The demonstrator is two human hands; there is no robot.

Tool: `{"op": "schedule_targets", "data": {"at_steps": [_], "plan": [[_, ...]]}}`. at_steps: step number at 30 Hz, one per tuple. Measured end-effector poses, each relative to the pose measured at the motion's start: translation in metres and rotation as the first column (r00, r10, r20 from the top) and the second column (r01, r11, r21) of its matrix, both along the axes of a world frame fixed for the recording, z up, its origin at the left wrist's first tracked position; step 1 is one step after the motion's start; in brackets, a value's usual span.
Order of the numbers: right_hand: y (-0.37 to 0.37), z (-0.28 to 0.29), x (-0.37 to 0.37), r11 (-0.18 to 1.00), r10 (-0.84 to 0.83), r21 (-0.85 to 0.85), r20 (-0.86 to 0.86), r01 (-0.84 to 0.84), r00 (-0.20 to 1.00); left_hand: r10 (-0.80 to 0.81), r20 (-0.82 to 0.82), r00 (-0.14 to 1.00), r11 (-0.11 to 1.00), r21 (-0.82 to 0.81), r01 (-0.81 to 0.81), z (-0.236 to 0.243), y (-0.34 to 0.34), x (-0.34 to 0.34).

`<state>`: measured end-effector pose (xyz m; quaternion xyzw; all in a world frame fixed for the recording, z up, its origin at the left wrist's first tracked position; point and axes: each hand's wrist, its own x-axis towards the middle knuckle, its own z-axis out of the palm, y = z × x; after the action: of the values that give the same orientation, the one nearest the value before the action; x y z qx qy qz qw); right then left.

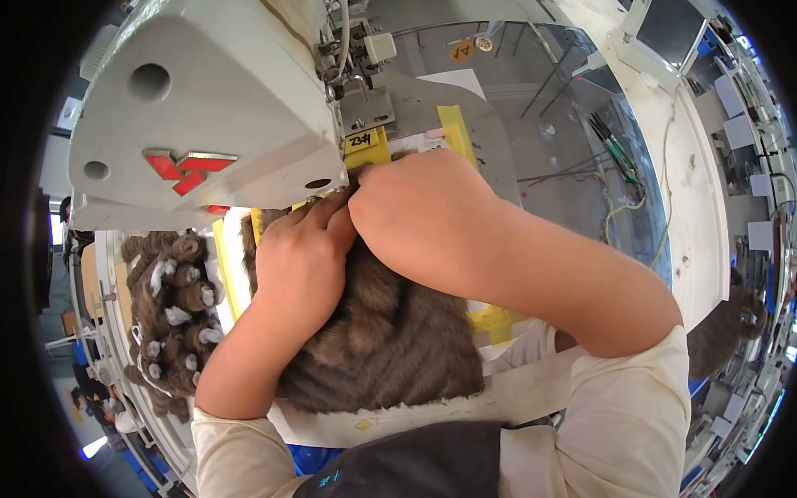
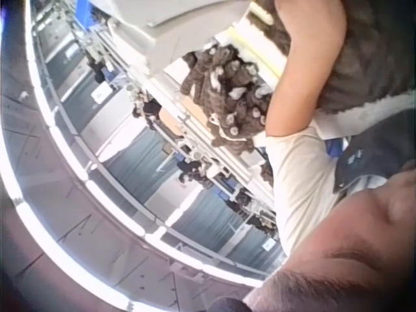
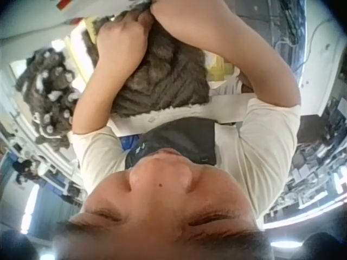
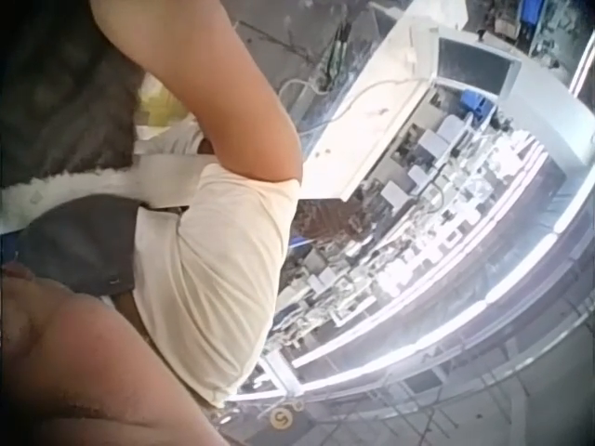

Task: Sewing fur tails and material sections using a sewing machine.

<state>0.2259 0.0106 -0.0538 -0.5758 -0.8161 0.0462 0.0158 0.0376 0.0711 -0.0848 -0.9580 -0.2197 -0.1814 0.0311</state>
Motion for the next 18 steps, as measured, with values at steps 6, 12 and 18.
{"op": "schedule_targets", "data": {"at_steps": [6, 12, 18], "plan": [[0.004, 0.005, 0.007, 0.994, -0.035, -0.097, 0.050, 0.040, 0.998, -0.032, 0.009, 0.999, 0.999, 0.025, 0.032, -0.003, 0.000, 0.004], [0.010, -0.002, 0.036, 0.995, 0.100, 0.021, -0.267, -0.097, 0.958, 0.034, -0.115, 0.993, 0.997, -0.060, -0.041, 0.003, -0.004, 0.002], [0.014, 0.010, 0.030, 0.993, -0.022, -0.119, -0.312, -0.016, 0.950, -0.018, -0.071, 0.997, 0.998, -0.066, 0.014, -0.001, -0.003, -0.002]]}}
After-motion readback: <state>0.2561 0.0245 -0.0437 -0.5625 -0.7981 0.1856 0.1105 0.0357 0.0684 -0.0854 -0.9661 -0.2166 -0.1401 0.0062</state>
